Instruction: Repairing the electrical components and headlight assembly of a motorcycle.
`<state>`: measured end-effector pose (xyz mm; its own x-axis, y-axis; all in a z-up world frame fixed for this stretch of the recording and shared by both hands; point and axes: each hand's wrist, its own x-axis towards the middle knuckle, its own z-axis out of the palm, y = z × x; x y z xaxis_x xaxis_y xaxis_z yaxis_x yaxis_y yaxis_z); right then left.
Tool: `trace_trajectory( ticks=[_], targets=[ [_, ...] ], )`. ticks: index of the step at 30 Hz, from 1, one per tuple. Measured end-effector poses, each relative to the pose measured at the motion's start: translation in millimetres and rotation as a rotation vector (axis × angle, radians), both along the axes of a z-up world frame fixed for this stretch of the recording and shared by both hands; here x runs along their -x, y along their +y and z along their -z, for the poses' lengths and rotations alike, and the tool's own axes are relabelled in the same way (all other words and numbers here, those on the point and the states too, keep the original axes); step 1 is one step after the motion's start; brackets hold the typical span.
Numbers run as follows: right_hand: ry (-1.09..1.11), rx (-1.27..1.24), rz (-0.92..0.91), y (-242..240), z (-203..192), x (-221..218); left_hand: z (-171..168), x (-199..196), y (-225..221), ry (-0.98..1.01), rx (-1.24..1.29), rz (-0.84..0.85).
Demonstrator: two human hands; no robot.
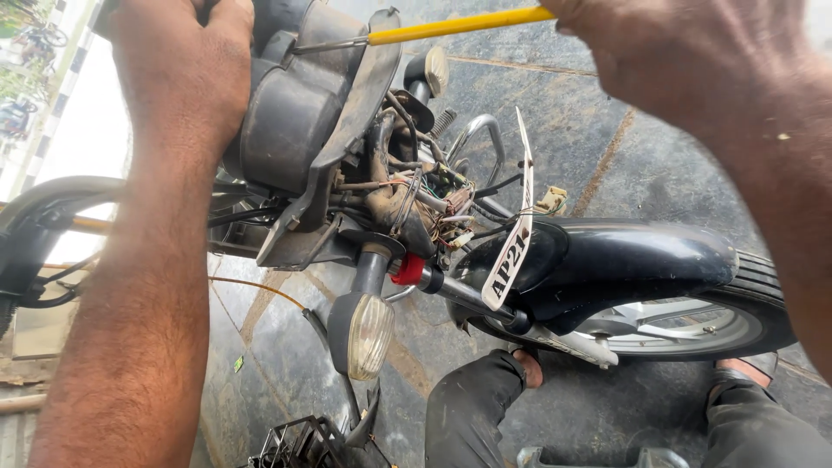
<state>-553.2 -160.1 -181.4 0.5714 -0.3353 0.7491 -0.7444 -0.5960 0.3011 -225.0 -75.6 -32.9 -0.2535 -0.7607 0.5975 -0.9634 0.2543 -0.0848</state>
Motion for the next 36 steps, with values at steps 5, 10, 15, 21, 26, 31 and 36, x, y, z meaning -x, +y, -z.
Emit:
trace_trajectory(
  ticks=[5, 10, 15, 21, 26, 31, 36],
  targets=[
    [-0.012, -0.404, -0.035, -12.6, 4.2, -15.1, -10.7, 27.9, 4.0, 0.186, -0.142, -0.299],
    [-0.225, -0.485, -0.335, -52.4, 25.6, -22.6, -6.7, 14.3, -0.8, 0.144, -0.122, -0.326],
    [-0.216, -0.503, -0.412, -80.4, 13.1, -12.1, -10.6, 18.4, -3.6, 0.181, -0.121, -0.328],
    [0.109, -0.213, -0.071, -73.9, -0.1, 14.9, -8.9, 20.2, -5.8, 0.209, -0.178, -0.406],
    [0.109, -0.338, 0.067, -45.7, -23.8, 0.2, -11.1, 23.7, -4.3, 0.222, -0.171, -0.447],
    [0.009, 0.025, -0.077, -45.5, -8.7, -2.5, -10.4, 21.0, -5.3, 0.215, -0.171, -0.449],
    [-0.111, -0.099, -0.163, -61.4, 20.1, -8.8, -10.8, 22.4, -6.6, 0.216, -0.195, -0.458]
  ],
)
